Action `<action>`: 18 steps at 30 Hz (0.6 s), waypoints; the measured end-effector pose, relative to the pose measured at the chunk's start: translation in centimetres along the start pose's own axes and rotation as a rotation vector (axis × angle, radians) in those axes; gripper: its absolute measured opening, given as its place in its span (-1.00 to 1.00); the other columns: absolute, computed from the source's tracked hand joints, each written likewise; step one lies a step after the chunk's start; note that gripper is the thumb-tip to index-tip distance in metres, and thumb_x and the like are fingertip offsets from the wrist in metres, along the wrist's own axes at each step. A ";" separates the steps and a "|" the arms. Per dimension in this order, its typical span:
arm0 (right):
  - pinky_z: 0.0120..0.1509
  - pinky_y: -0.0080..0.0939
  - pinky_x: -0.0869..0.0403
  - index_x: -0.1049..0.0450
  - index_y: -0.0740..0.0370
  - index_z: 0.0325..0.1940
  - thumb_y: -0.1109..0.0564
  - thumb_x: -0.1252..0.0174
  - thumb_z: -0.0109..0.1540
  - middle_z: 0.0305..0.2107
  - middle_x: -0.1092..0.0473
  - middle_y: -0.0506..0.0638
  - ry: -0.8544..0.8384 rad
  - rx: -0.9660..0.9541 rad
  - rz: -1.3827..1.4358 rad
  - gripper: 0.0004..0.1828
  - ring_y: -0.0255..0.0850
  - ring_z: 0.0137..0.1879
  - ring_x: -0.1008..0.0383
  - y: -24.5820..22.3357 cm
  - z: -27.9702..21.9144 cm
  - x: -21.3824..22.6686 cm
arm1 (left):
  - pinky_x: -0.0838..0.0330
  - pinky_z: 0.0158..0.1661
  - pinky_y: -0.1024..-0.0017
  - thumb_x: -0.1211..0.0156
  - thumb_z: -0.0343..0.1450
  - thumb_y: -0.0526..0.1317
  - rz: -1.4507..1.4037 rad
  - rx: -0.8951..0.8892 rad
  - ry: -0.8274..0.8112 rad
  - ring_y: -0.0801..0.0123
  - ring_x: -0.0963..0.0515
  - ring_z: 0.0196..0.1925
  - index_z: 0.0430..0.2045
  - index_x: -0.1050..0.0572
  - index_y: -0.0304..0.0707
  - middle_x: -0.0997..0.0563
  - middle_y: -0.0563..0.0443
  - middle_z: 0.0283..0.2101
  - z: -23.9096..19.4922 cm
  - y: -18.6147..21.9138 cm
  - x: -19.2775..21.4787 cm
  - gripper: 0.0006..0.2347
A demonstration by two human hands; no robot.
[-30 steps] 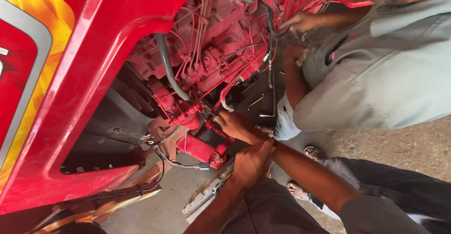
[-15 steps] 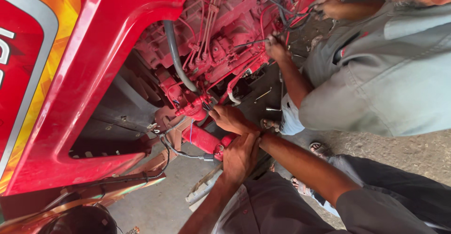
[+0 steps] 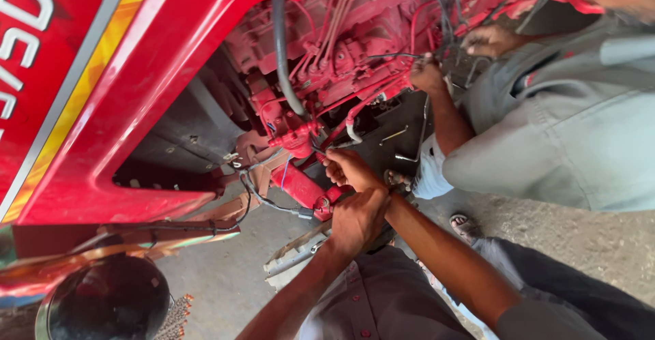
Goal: The person uses a wrench to tighten bolts on the engine of a red tractor while another person assists with wiring. The camera wearer adjusts components and tools within the engine bay throughout the clip.
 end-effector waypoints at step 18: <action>-0.40 -0.33 -0.36 -0.45 0.25 -0.19 -0.02 -0.01 0.41 -0.53 -0.42 -0.11 -0.176 0.344 -0.255 -0.71 -0.35 -0.47 -0.40 -0.7 -9.9 -1.4 | -0.47 -0.34 0.40 0.00 0.52 -0.24 -1.399 0.881 0.392 0.40 -0.56 -0.39 -0.23 -0.43 -0.27 -0.56 0.01 -0.38 -4.7 -10.6 -2.4 -0.90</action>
Point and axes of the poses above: each hand's wrist, its own z-axis towards the middle knuckle, its own x-axis out of the back of the hand, y = z × x, the point moved 5 cm from there along z, towards the middle knuckle
